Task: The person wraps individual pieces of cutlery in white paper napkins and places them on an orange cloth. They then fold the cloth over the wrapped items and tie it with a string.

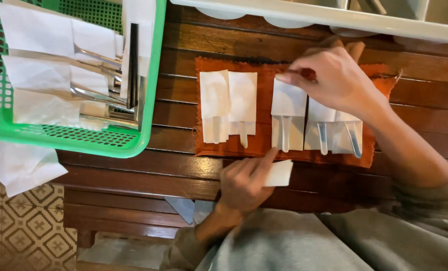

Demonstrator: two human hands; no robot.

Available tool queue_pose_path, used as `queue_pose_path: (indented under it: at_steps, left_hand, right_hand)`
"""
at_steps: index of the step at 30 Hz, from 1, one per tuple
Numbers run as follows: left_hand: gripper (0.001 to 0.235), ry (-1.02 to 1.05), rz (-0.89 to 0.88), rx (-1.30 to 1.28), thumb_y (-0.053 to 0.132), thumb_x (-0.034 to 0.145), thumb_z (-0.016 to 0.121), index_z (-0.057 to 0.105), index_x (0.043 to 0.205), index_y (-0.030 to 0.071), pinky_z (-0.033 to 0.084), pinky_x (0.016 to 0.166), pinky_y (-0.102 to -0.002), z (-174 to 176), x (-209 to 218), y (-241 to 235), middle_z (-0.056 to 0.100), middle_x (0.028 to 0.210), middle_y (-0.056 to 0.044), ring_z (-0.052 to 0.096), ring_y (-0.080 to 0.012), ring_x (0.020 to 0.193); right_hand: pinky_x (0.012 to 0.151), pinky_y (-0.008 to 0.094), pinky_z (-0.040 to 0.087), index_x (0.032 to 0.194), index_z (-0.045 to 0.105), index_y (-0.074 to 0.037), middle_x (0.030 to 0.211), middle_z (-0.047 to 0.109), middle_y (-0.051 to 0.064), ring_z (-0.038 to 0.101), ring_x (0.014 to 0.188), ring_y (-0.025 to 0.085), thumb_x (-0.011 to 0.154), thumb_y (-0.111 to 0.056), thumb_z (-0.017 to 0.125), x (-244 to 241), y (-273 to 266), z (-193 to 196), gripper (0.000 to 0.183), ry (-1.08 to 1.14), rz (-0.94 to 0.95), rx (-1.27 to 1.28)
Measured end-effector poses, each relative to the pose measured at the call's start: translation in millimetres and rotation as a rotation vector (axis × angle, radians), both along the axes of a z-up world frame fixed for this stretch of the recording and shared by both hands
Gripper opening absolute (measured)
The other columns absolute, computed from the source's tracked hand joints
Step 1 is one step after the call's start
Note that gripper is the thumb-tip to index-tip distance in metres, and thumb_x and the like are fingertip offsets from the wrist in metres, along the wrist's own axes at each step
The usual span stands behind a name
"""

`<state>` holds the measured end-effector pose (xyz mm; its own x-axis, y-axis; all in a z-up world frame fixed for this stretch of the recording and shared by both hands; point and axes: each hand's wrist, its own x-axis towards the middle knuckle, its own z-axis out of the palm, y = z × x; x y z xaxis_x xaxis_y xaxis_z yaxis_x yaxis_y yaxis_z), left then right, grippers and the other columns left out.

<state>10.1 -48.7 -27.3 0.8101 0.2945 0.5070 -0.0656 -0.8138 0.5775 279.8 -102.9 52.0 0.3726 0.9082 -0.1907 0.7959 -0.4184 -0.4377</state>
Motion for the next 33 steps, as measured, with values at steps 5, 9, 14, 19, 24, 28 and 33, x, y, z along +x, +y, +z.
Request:
queue_pose_path:
  at_steps: [5,9,14,19,24,28,33]
  left_hand:
    - [0.043,-0.033,-0.032,-0.009,0.008,0.09,0.057,0.069,0.131,0.009,0.06,0.062,-0.037,7,20,-1,0.075,0.096,-0.01,0.073,-0.0243,0.073]
    - [0.026,-0.072,0.043,0.055,0.021,0.101,0.057,0.076,0.118,0.015,0.062,0.061,-0.03,7,21,0,0.075,0.097,-0.004,0.073,-0.0186,0.07]
    - [0.025,-0.087,0.069,0.054,0.014,0.103,0.055,0.077,0.114,0.008,0.059,0.058,-0.032,24,15,6,0.077,0.098,-0.011,0.073,-0.0215,0.069]
    - [0.027,-0.063,0.055,0.027,0.011,0.106,0.05,0.073,0.114,-0.001,0.058,0.06,-0.037,33,9,12,0.077,0.106,-0.018,0.075,-0.0265,0.074]
    - [0.034,-0.017,0.081,0.07,0.024,0.108,0.057,0.067,0.132,0.003,0.053,0.057,-0.037,21,-1,6,0.074,0.085,-0.006,0.066,-0.0188,0.062]
    - [0.046,-0.133,0.01,0.111,0.018,0.092,0.095,0.069,0.126,0.001,0.049,0.051,-0.032,32,8,-4,0.073,0.076,0.0,0.063,-0.0102,0.058]
    - [0.037,-0.018,-0.225,0.073,0.018,0.104,0.073,0.066,0.135,-0.001,0.045,0.05,-0.035,14,28,-32,0.069,0.077,-0.007,0.059,-0.0174,0.058]
  right_hand:
    - [0.069,0.043,0.056,0.11,0.074,-0.006,0.096,0.077,0.015,0.067,0.066,0.029,0.099,-0.023,0.069,-1,-10,-11,0.021,0.162,-0.155,-0.073]
    - [0.075,0.048,0.054,0.099,0.073,-0.003,0.086,0.072,0.015,0.069,0.082,0.036,0.095,-0.016,0.073,-1,-10,-27,0.013,0.209,-0.145,0.054]
    - [0.076,0.044,0.054,0.099,0.073,-0.001,0.091,0.076,0.014,0.072,0.084,0.032,0.096,-0.012,0.071,-10,12,-17,0.011,0.215,-0.099,0.032]
    - [0.068,0.038,0.049,0.1,0.072,0.002,0.09,0.077,0.013,0.068,0.073,0.024,0.101,-0.014,0.07,-15,25,-13,0.016,0.221,-0.051,0.059]
    - [0.084,0.047,0.053,0.121,0.071,0.004,0.114,0.075,0.02,0.071,0.095,0.034,0.101,-0.018,0.066,-20,10,-2,0.031,0.178,-0.015,0.097]
    - [0.071,0.034,0.062,0.126,0.069,0.004,0.115,0.077,0.02,0.077,0.081,0.024,0.106,-0.014,0.062,1,-31,-1,0.028,0.145,-0.06,0.109]
    - [0.085,0.044,0.055,0.115,0.077,0.003,0.107,0.077,0.019,0.073,0.089,0.03,0.102,-0.022,0.072,15,-73,-6,0.028,-0.033,-0.097,0.101]
